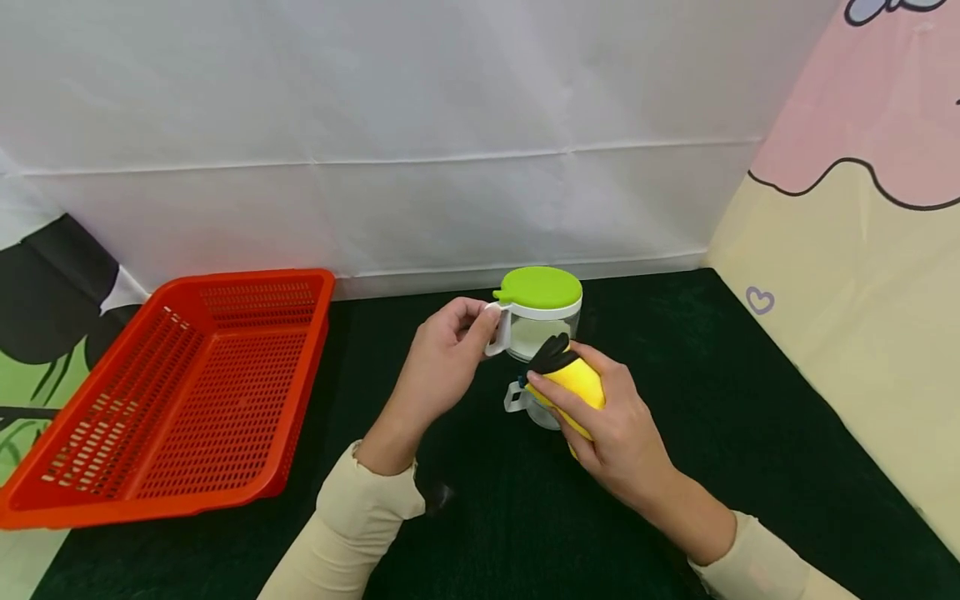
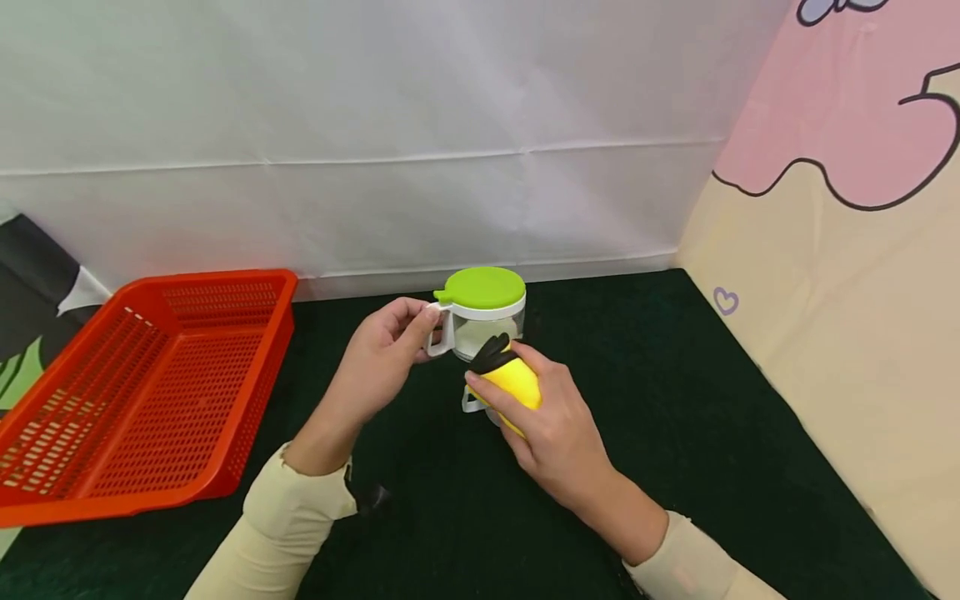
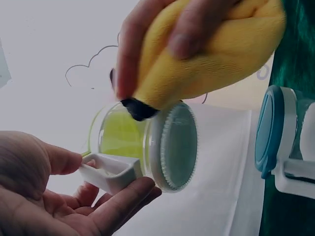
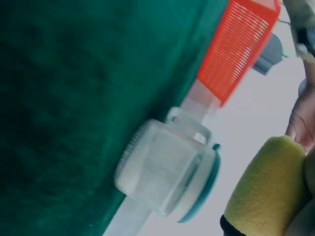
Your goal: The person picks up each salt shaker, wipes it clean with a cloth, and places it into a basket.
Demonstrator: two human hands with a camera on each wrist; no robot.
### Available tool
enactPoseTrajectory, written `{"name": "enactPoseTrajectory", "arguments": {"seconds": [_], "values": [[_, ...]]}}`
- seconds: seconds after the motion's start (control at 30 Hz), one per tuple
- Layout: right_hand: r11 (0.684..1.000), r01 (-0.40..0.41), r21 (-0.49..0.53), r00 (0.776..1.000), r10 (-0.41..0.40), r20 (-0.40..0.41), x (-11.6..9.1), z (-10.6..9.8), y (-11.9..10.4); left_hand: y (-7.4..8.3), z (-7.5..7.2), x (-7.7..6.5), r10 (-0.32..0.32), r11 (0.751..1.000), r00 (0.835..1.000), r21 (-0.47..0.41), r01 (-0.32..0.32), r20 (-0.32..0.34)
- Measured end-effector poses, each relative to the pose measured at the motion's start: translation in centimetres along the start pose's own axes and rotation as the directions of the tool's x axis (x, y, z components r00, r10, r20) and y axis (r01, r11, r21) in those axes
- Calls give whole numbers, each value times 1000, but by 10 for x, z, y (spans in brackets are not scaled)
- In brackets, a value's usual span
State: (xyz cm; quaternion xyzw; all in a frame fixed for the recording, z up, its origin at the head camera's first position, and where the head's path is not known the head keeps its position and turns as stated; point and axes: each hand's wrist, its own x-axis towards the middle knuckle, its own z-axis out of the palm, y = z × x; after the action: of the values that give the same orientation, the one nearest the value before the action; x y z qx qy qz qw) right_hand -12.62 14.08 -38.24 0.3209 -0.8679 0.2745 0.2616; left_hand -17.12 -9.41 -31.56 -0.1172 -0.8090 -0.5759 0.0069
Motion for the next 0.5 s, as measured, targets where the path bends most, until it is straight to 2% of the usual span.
{"name": "enactPoseTrajectory", "arguments": {"seconds": [0.07,0.3,0.5], "values": [[1000,14,-21,1000,-14,15,1,0,1,0,0,0,-4,1000,1000,5,4,3],[994,49,-102,996,-56,-64,22,-11,2,1,1,-1,-2,1000,1000,19,2,21],[970,167,-178,986,-163,36,11,-5,2,2,1,-3,12,993,1000,119,-11,-8]]}}
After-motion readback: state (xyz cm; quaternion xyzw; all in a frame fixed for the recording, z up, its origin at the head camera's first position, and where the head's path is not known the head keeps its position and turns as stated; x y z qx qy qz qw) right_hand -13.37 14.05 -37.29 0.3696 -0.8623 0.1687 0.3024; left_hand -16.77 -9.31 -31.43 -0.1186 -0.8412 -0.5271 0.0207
